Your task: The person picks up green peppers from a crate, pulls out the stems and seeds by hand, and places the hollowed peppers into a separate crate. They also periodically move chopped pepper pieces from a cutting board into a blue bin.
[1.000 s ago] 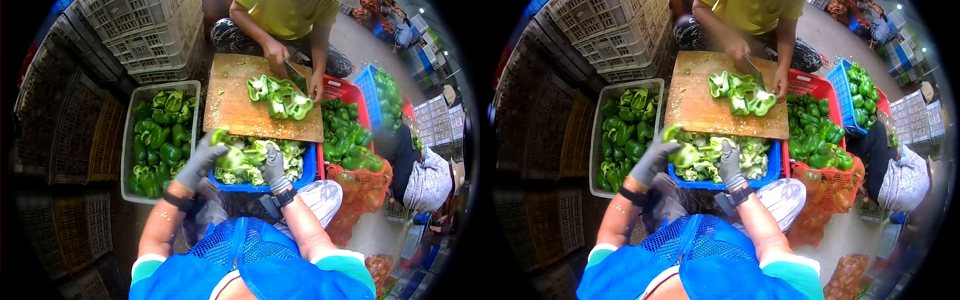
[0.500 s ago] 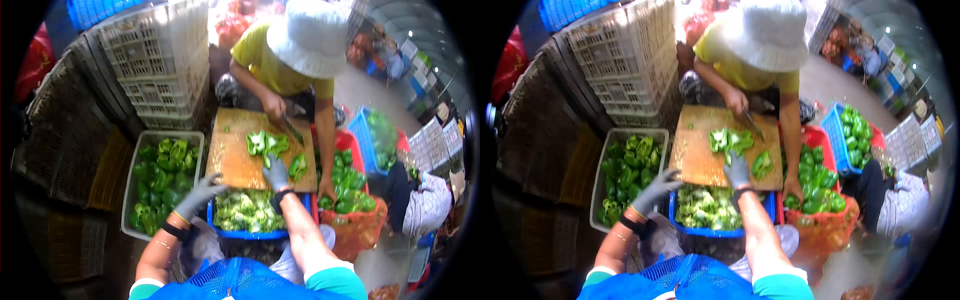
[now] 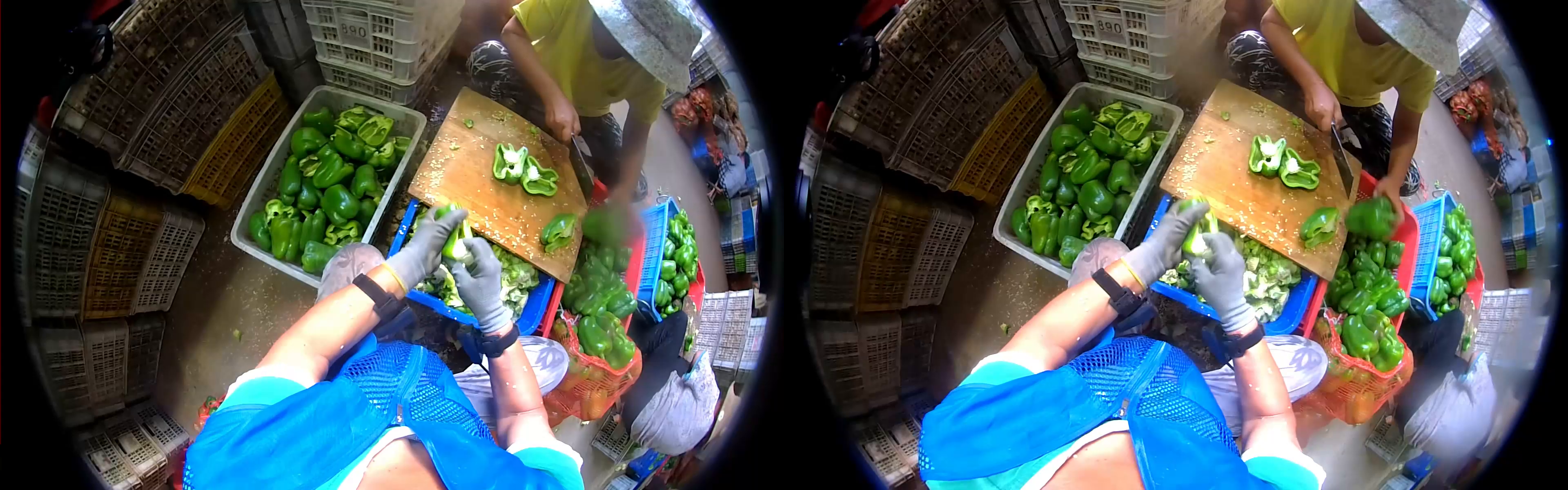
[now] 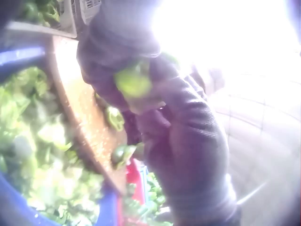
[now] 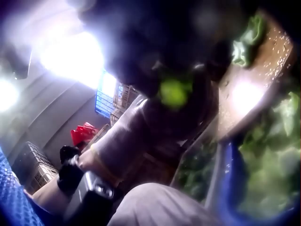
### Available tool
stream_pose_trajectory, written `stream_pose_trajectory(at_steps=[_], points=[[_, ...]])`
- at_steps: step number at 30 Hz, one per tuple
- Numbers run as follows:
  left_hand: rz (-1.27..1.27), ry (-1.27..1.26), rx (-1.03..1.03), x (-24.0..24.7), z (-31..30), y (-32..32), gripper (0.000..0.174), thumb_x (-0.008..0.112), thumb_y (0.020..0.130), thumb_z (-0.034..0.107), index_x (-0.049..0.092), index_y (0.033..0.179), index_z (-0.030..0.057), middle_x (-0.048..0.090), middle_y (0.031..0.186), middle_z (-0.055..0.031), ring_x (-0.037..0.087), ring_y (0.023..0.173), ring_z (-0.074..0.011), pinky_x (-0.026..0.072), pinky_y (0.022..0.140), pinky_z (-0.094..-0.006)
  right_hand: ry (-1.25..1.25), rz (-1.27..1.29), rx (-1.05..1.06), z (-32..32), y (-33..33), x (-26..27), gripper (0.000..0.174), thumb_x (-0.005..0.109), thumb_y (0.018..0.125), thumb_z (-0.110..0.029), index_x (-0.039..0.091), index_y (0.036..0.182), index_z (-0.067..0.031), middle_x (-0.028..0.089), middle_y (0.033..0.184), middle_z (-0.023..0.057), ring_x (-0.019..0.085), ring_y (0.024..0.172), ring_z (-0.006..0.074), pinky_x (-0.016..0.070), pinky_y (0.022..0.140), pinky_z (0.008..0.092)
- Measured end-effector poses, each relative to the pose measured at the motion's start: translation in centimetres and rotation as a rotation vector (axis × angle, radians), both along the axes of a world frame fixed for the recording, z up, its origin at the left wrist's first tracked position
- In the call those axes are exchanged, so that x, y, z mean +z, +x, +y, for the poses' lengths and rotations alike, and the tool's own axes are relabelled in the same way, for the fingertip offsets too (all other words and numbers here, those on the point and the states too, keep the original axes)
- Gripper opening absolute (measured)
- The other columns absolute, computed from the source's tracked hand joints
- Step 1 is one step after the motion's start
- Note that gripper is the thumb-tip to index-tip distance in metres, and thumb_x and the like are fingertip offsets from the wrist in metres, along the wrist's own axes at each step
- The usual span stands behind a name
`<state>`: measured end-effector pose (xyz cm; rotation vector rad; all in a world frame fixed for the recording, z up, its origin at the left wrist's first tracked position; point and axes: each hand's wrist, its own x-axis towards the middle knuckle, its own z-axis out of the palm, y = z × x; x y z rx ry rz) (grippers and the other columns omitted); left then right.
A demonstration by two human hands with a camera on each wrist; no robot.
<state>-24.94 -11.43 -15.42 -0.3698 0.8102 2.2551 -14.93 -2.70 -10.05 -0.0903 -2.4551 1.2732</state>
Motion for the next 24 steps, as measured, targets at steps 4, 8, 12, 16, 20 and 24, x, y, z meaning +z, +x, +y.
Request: stream_pose_trajectory(at_steps=[4, 8, 12, 16, 20, 24], points=[[-0.141, -0.081, 0.307, 3.5, -0.9, -3.5, 0.017, 0.069, 0.085, 0.023, 0.054, 0.088, 0.0149, 0.058, 0.079, -0.0041, 0.056, 0.062, -0.0192, 0.0548, 0.060, -0.0347, -0.690, 0.161, -0.365, -1.4, -0.6, 1.2, 0.015, 0.060, 0.087, 0.003, 0.058, 0.097, -0.0072, 0.057, 0.083, -0.0048, 0.051, 0.072, 0.0040, 0.0414, 0.063, 0.0191], [0.422, -0.535, 0.499, 2.3, -5.3, -11.8, 0.058, 0.075, 0.080, 0.024, 0.046, 0.127, 0.0058, 0.057, 0.111, -0.0092, 0.058, 0.093, -0.0189, 0.0497, 0.078, -0.0292, -0.427, -0.085, -0.313, 3.4, 2.2, -1.5, 0.027, 0.070, 0.082, -0.014, 0.058, 0.102, -0.0004, 0.062, 0.086, 0.0049, 0.056, 0.076, 0.0170, 0.0464, 0.071, 0.0287], [1.226, -1.405, 0.069, 4.0, -8.3, -16.2, 0.089, 0.080, 0.071, 0.035, 0.035, 0.139, 0.0015, 0.042, 0.136, -0.0268, 0.043, 0.125, -0.0364, 0.0354, 0.105, -0.0393, 0.204, -0.234, -0.141, 7.2, 1.9, -3.5, 0.047, 0.075, 0.072, -0.026, 0.058, 0.108, -0.0010, 0.060, 0.103, 0.0173, 0.057, 0.099, 0.0339, 0.0469, 0.088, 0.0392], [1.072, -0.993, -0.379, 2.1, -6.7, -14.8, 0.075, 0.079, 0.071, 0.039, 0.051, 0.128, -0.0003, 0.045, 0.136, -0.0245, 0.046, 0.125, -0.0327, 0.0374, 0.104, -0.0384, 0.319, -0.138, -0.268, 12.4, -7.7, -4.5, 0.037, 0.068, 0.075, -0.021, 0.058, 0.106, -0.0034, 0.058, 0.108, 0.0175, 0.054, 0.104, 0.0358, 0.0463, 0.089, 0.0420], [0.793, -0.714, -0.702, 6.6, -3.0, -8.0, 0.055, 0.070, 0.084, 0.026, 0.049, 0.128, 0.0001, 0.062, 0.104, -0.0070, 0.058, 0.089, -0.0126, 0.0481, 0.078, -0.0263, 0.881, -0.020, -0.310, 16.3, -17.9, -5.9, 0.029, 0.060, 0.076, -0.012, 0.059, 0.104, -0.0057, 0.059, 0.106, 0.0143, 0.056, 0.099, 0.0321, 0.0480, 0.087, 0.0392], [0.877, -0.632, -0.748, 6.2, -0.9, -5.0, 0.061, 0.072, 0.083, 0.027, 0.046, 0.133, 0.0034, 0.057, 0.118, -0.0168, 0.055, 0.105, -0.0188, 0.0455, 0.089, -0.0313, 1.002, -0.586, -0.096, 16.2, -21.6, -6.3, 0.027, 0.057, 0.080, -0.012, 0.061, 0.107, -0.0079, 0.065, 0.104, 0.0145, 0.060, 0.100, 0.0322, 0.0453, 0.088, 0.0453]])
